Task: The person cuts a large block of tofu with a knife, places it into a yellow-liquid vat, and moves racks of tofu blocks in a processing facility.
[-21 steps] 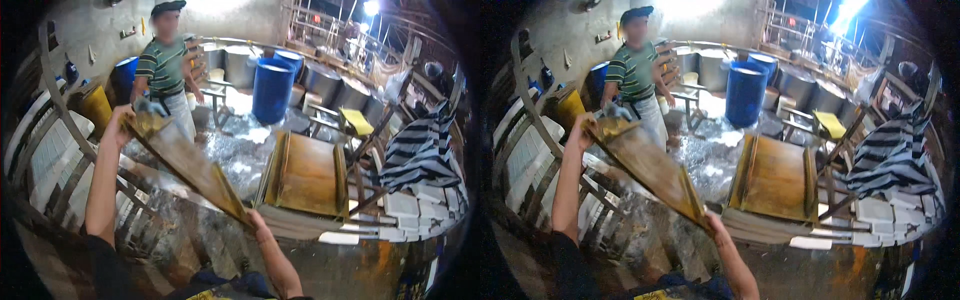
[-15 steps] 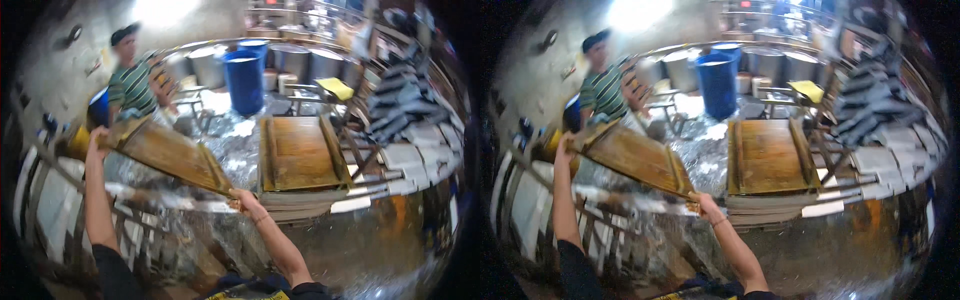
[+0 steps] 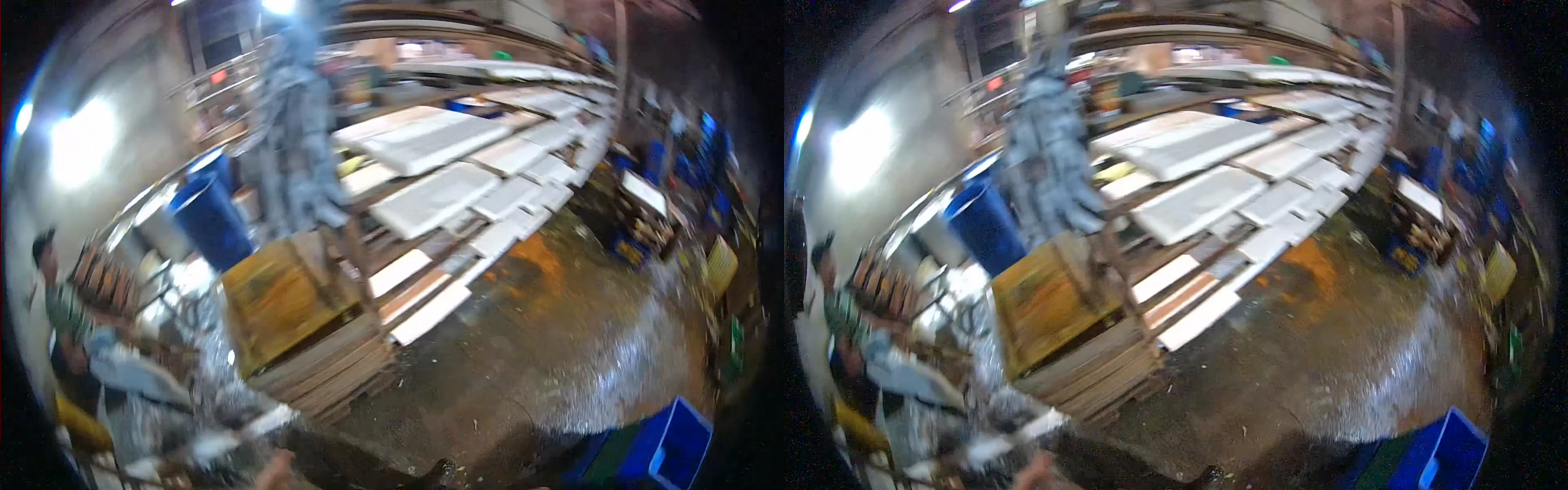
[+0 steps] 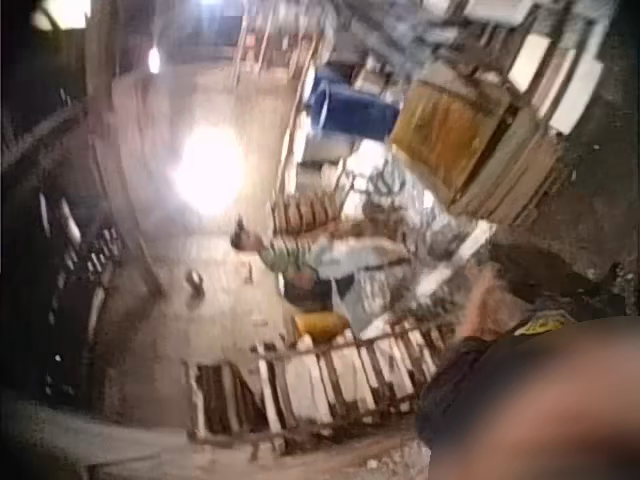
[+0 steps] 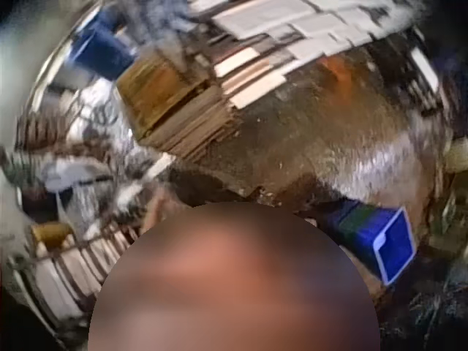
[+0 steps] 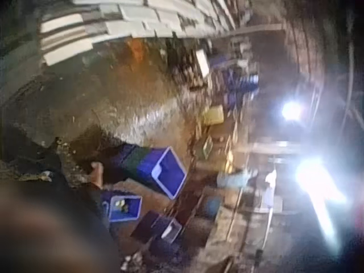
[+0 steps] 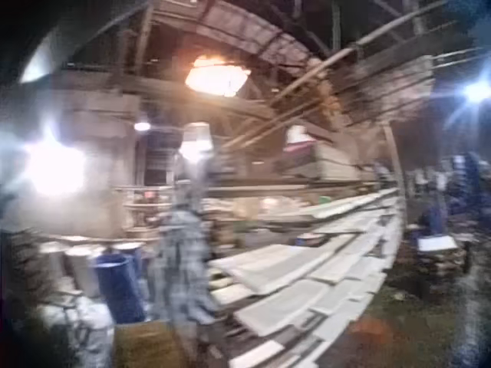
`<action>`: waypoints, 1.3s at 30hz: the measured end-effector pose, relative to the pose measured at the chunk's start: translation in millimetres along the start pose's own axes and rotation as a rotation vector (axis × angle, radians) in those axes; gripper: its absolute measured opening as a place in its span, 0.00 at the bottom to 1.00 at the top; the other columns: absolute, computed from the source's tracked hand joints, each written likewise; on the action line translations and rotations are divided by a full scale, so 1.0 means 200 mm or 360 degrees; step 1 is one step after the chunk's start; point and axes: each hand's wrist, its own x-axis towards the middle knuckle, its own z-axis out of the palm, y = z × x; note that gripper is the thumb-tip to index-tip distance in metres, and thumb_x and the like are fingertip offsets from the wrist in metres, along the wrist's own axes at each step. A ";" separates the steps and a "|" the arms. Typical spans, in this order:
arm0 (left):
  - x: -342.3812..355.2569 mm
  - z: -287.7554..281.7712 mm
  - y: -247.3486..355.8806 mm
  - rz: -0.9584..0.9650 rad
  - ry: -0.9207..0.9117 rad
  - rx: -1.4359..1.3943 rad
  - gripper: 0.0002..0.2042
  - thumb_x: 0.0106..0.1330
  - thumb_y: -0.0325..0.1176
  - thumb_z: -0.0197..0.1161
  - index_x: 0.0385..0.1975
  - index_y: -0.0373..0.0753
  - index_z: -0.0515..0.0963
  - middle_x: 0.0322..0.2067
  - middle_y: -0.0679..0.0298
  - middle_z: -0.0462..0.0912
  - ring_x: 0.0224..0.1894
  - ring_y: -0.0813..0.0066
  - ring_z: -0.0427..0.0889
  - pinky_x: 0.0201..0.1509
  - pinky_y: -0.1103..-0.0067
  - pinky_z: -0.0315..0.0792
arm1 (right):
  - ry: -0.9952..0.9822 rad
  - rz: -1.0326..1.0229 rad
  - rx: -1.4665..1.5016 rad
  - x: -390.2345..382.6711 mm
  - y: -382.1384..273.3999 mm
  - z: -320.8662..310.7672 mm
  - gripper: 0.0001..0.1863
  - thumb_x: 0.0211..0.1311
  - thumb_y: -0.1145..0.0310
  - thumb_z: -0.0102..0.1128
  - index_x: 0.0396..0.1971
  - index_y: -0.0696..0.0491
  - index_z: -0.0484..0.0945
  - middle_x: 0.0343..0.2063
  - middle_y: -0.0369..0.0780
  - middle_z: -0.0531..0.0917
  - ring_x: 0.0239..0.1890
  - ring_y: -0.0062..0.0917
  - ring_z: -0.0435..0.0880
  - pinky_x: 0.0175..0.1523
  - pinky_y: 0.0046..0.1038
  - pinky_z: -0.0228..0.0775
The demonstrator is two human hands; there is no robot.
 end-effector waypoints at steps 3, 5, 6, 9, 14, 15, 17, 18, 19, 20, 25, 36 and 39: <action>0.09 -0.10 1.06 -0.0622 -0.0016 -0.1755 0.37 0.57 0.47 0.70 0.67 0.49 0.63 0.69 0.57 0.58 0.68 0.60 0.59 0.61 0.57 0.66 | 0.0378 0.0215 0.0234 -0.08 0.34 -0.58 0.22 0.63 0.60 0.59 0.52 0.57 0.75 0.39 0.41 0.83 0.36 0.27 0.82 0.38 0.27 0.74; 0.25 -0.06 1.05 -0.0594 -0.0047 -0.1706 0.32 0.61 0.44 0.68 0.65 0.45 0.66 0.66 0.56 0.62 0.62 0.59 0.67 0.55 0.61 0.71 | 0.0464 0.0304 0.0404 -0.09 0.48 -0.72 0.21 0.62 0.61 0.60 0.51 0.57 0.76 0.38 0.41 0.83 0.33 0.27 0.82 0.36 0.27 0.74; 0.33 -0.05 1.07 -0.0590 -0.0063 -0.1694 0.27 0.65 0.40 0.65 0.63 0.42 0.68 0.63 0.56 0.67 0.57 0.59 0.75 0.49 0.66 0.76 | 0.0486 0.0341 0.0469 -0.08 0.54 -0.78 0.20 0.62 0.62 0.60 0.50 0.57 0.77 0.37 0.41 0.83 0.32 0.27 0.82 0.35 0.28 0.74; 0.64 -0.32 1.32 -0.1001 -0.0446 -0.1621 0.24 0.65 0.39 0.63 0.60 0.37 0.69 0.54 0.52 0.75 0.49 0.59 0.80 0.44 0.63 0.78 | 0.0535 0.0318 0.0731 0.03 0.68 -1.00 0.19 0.61 0.63 0.61 0.48 0.58 0.78 0.34 0.41 0.83 0.29 0.28 0.82 0.32 0.28 0.74; 1.49 -0.56 1.50 -0.0956 0.0043 -0.0796 0.22 0.61 0.38 0.62 0.52 0.33 0.72 0.47 0.49 0.78 0.48 0.56 0.79 0.46 0.61 0.74 | 0.0285 -0.0002 0.0812 0.45 0.13 -1.14 0.20 0.60 0.64 0.61 0.51 0.56 0.76 0.30 0.40 0.83 0.24 0.27 0.80 0.29 0.30 0.74; 1.80 -0.57 1.69 -0.0784 0.0145 -0.0580 0.22 0.60 0.38 0.62 0.51 0.32 0.73 0.45 0.48 0.79 0.48 0.55 0.79 0.47 0.61 0.73 | 0.0434 -0.0302 0.0513 0.55 0.12 -1.22 0.21 0.61 0.64 0.61 0.53 0.56 0.75 0.31 0.40 0.83 0.22 0.27 0.80 0.27 0.30 0.74; 2.38 -0.52 2.16 -0.0325 0.0331 -0.0327 0.21 0.58 0.38 0.61 0.48 0.30 0.74 0.43 0.47 0.80 0.48 0.54 0.79 0.48 0.60 0.71 | 0.0678 -0.0564 0.0192 0.66 0.06 -1.34 0.23 0.62 0.64 0.60 0.55 0.55 0.73 0.31 0.40 0.83 0.21 0.27 0.79 0.26 0.31 0.73; 2.58 -0.44 2.49 -0.0431 0.0122 -0.0625 0.20 0.56 0.38 0.62 0.45 0.31 0.77 0.42 0.47 0.81 0.46 0.53 0.80 0.46 0.62 0.72 | 0.0618 -0.0404 0.0344 0.66 0.07 -1.37 0.23 0.62 0.63 0.60 0.56 0.55 0.72 0.32 0.41 0.83 0.22 0.27 0.79 0.26 0.31 0.73; 2.71 -0.41 3.21 -0.0516 -0.0169 -0.0902 0.20 0.54 0.39 0.62 0.42 0.32 0.80 0.41 0.47 0.82 0.45 0.52 0.81 0.45 0.63 0.73 | 0.0651 -0.0202 0.0478 0.56 0.13 -1.48 0.23 0.63 0.63 0.60 0.57 0.54 0.72 0.33 0.42 0.83 0.22 0.27 0.79 0.27 0.31 0.74; 2.80 -0.48 3.60 0.0100 -0.0105 -0.0366 0.23 0.55 0.42 0.61 0.47 0.34 0.79 0.47 0.49 0.81 0.49 0.53 0.80 0.52 0.65 0.73 | 0.0565 -0.0084 0.0679 0.58 0.10 -1.48 0.24 0.63 0.62 0.60 0.57 0.54 0.71 0.34 0.42 0.83 0.22 0.26 0.79 0.27 0.31 0.74; 3.30 -0.47 5.51 0.1081 -0.0687 -0.0822 0.29 0.63 0.45 0.61 0.60 0.36 0.69 0.58 0.55 0.74 0.60 0.61 0.73 0.62 0.70 0.67 | 0.0667 0.0149 0.0809 0.87 -0.02 -1.82 0.25 0.64 0.63 0.60 0.59 0.55 0.70 0.37 0.44 0.83 0.26 0.27 0.83 0.30 0.31 0.77; 3.52 -0.49 7.37 0.1321 -0.0911 -0.0194 0.29 0.66 0.45 0.59 0.63 0.37 0.65 0.56 0.51 0.76 0.51 0.63 0.80 0.54 0.70 0.73 | 0.0819 0.0366 0.1142 1.86 -0.14 -3.27 0.25 0.63 0.63 0.60 0.58 0.54 0.70 0.37 0.44 0.83 0.26 0.27 0.83 0.29 0.31 0.77; 4.01 -0.25 7.06 0.1013 -0.1076 0.0374 0.30 0.65 0.50 0.55 0.60 0.34 0.68 0.62 0.46 0.67 0.64 0.53 0.66 0.64 0.64 0.63 | 0.0785 0.0265 0.1121 2.11 -0.17 -3.70 0.25 0.63 0.63 0.60 0.58 0.54 0.70 0.37 0.44 0.83 0.26 0.28 0.83 0.29 0.31 0.77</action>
